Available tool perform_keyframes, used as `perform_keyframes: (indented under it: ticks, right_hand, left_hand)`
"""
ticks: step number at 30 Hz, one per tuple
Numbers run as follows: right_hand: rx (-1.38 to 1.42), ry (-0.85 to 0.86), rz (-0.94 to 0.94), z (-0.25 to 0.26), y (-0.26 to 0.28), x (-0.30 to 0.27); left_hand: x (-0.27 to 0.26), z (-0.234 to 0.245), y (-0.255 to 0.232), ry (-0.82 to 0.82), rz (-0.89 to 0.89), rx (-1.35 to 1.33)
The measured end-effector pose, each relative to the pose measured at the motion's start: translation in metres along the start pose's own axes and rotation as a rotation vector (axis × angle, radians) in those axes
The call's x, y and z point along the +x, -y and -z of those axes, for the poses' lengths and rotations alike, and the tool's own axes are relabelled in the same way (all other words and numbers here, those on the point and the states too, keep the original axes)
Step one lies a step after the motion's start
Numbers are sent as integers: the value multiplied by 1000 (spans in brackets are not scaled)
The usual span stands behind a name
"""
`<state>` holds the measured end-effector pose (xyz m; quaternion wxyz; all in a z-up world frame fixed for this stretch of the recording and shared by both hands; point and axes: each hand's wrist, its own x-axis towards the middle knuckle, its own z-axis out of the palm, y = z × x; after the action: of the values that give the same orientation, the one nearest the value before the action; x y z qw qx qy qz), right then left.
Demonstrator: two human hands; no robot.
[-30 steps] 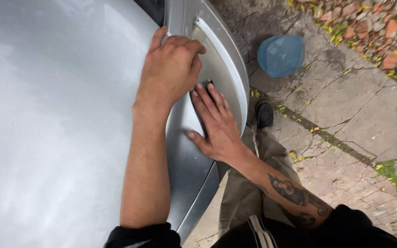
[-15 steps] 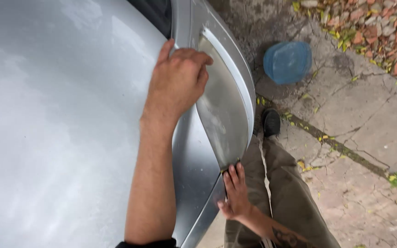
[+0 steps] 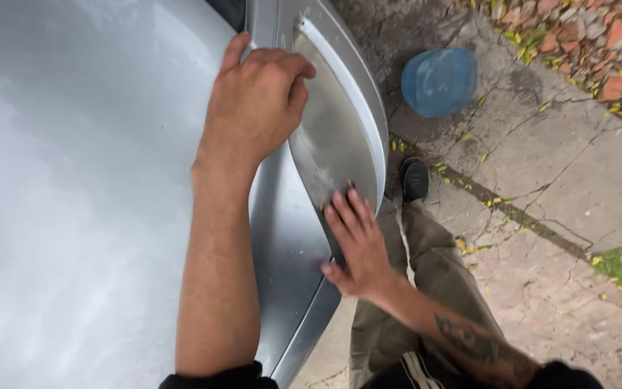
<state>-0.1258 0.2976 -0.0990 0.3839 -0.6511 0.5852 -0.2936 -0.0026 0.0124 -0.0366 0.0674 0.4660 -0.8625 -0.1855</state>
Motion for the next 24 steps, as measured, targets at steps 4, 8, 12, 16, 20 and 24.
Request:
perform_keyframes:
  ticks: [4,8,12,16,20,24]
  right_hand:
    - [-60,-10,-41,8,10,39]
    - [-24,96,-53,35,20,126]
    - [38,31,-60,31,17,43]
    - [-61,64,-64,23,1,101]
    - [34,52,-57,30,10,108]
    - [95,-11,-42,19,8,23]
  left_hand:
    - [6,13,-11,97,66,-32]
    - [13,32,-19,-147,10,-219]
    - [20,42,-26,-304,20,-262]
    - [18,38,-27,-292,76,-244]
    - [18,39,-26,-283,47,-212]
    - [16,37,-29,-255,101,-213]
